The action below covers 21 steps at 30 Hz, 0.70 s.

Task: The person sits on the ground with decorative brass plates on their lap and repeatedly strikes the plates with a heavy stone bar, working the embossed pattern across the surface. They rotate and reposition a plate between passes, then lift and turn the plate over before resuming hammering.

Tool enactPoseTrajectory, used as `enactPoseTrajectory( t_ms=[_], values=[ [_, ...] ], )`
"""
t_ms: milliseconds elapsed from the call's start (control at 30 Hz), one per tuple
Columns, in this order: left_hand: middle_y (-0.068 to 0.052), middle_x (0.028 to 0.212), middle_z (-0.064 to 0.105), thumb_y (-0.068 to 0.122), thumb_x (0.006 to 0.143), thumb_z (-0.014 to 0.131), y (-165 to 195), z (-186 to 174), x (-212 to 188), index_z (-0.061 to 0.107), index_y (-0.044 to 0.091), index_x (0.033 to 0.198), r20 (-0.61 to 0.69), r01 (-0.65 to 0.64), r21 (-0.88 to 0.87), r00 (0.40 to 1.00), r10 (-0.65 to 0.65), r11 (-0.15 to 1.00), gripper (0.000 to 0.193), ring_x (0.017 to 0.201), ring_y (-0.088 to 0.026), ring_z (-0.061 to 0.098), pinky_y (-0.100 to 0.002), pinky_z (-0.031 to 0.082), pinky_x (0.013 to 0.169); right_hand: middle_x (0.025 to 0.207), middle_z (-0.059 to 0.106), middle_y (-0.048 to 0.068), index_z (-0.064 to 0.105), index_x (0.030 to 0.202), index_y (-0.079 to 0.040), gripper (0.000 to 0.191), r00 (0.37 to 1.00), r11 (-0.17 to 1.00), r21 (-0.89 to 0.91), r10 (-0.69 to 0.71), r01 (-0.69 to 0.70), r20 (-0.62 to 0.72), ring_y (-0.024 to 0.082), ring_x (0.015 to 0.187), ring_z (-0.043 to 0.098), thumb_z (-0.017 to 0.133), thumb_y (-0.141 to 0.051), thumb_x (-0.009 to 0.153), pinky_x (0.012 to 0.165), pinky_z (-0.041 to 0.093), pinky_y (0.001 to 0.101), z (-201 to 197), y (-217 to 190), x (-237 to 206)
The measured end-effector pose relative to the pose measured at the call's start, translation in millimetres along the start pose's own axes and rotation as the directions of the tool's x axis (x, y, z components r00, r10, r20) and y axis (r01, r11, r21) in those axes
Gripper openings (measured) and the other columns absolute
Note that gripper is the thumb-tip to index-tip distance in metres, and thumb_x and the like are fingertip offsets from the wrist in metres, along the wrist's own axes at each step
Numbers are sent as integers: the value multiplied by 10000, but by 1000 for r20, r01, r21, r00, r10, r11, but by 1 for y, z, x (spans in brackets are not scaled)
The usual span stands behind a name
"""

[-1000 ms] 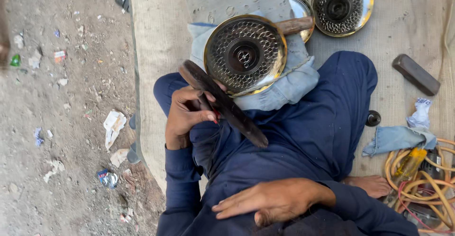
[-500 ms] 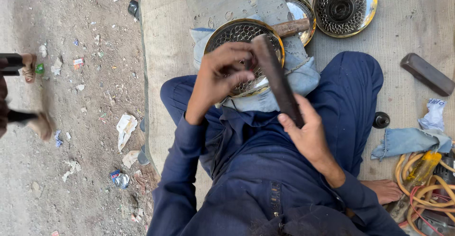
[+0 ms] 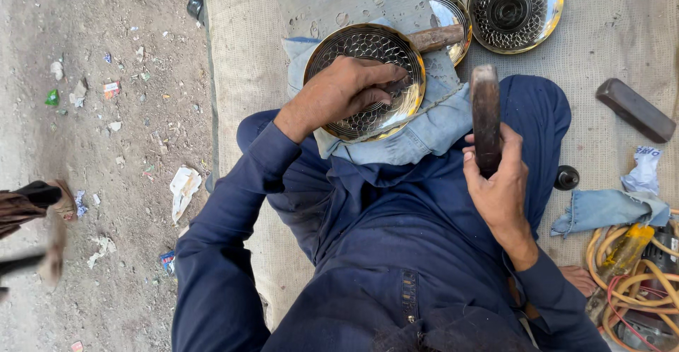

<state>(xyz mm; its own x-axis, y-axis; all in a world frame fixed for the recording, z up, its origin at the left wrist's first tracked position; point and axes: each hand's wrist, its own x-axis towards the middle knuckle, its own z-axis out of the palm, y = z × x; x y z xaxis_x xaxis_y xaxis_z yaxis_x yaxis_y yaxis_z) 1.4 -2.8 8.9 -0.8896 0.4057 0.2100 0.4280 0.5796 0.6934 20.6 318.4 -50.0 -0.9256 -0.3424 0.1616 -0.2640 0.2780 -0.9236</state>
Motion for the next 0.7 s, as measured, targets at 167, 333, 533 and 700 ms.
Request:
enactPoseTrajectory(
  t_ms=[167,333,533,700],
  values=[
    [-149,1169,742,143,955,729,-1,1,3,624,43,1327,-5,-84,14,996,84,996,400,1018,-346,733,-422,573,874,1289,653,286,458,1493,68,616,956,866,-431,-292,253,-25,341,1149,689,707,53,930,949,575,384,-2,-7,9],
    [-113,1151,755,171,948,726,-3,6,4,644,78,1340,-21,-37,41,999,38,998,411,979,-296,754,-403,592,867,1054,660,115,465,1581,-73,641,996,996,-66,-66,62,-53,244,933,656,745,-20,1006,855,542,368,-2,-11,10],
    [-114,1121,763,162,941,747,-5,8,0,664,60,1320,-39,-23,55,999,25,998,401,964,-301,751,-404,592,837,1048,623,134,493,1585,-67,695,980,930,-310,-196,196,33,255,890,639,774,25,955,795,524,374,-5,-9,19],
    [-141,1155,739,170,924,780,-4,10,-7,647,33,1287,-163,-34,64,986,44,997,411,1033,-326,740,-392,601,876,1065,664,131,541,1532,-99,661,968,886,-390,-235,252,92,315,913,657,785,3,927,831,528,418,-11,-23,29]
  ],
)
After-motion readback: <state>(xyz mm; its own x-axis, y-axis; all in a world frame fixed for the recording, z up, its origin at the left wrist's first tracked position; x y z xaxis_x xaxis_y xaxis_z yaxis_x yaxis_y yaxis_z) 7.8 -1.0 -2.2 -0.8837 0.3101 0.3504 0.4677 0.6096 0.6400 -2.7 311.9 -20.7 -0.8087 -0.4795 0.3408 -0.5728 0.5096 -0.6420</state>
